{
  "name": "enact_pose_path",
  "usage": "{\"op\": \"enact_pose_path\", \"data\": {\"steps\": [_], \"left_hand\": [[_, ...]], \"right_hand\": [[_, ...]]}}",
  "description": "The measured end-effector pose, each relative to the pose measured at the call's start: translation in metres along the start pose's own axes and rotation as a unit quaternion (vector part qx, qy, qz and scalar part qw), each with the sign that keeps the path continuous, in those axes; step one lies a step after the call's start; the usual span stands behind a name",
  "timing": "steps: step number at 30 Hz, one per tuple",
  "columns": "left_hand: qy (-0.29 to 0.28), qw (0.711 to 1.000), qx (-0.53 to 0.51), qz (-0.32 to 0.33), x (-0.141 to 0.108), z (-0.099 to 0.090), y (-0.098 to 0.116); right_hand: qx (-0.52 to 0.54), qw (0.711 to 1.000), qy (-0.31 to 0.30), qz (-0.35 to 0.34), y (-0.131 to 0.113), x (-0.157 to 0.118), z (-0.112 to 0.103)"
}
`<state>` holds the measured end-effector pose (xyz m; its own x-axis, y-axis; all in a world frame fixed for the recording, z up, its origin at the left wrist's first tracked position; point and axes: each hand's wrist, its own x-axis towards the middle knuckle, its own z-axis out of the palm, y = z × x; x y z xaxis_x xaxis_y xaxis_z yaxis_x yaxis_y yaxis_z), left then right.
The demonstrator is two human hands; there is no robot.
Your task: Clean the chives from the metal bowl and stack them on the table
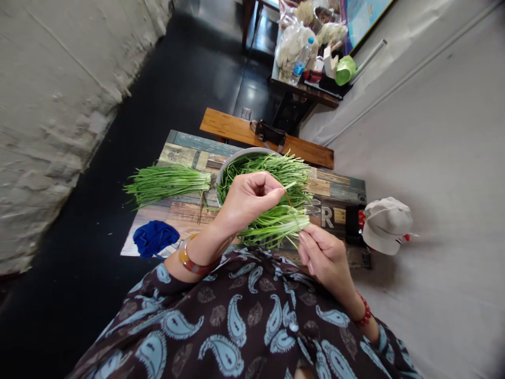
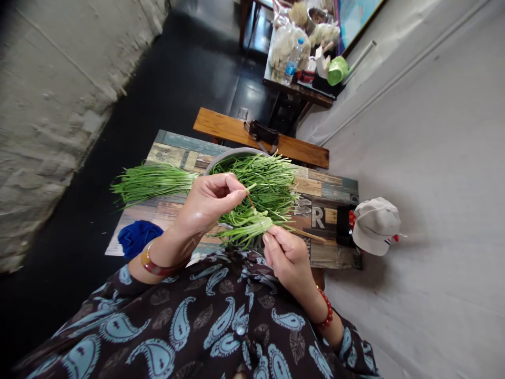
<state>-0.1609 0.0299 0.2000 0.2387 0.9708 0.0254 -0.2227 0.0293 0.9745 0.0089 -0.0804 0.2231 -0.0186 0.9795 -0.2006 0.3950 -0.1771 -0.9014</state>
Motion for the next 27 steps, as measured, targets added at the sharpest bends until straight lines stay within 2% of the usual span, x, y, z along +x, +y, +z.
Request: {"op": "enact_pose_path", "data": {"steps": [8, 14, 18, 27], "left_hand": [[0.010, 0.990, 0.111, 0.085, -0.001, 0.011, 0.001], [0.004, 0.980, 0.151, 0.127, 0.002, 0.022, -0.002], [-0.010, 0.982, 0.151, 0.116, 0.005, 0.026, -0.002], [-0.066, 0.993, 0.092, 0.037, 0.008, 0.026, 0.003]], "right_hand": [[0.016, 1.000, -0.002, -0.002, 0.011, -0.001, -0.009], [0.028, 1.000, 0.009, 0.001, 0.017, -0.001, -0.017], [0.039, 0.999, 0.015, -0.002, 0.019, 0.000, -0.022], [0.038, 0.999, 0.016, -0.020, 0.020, 0.001, -0.027]]}}
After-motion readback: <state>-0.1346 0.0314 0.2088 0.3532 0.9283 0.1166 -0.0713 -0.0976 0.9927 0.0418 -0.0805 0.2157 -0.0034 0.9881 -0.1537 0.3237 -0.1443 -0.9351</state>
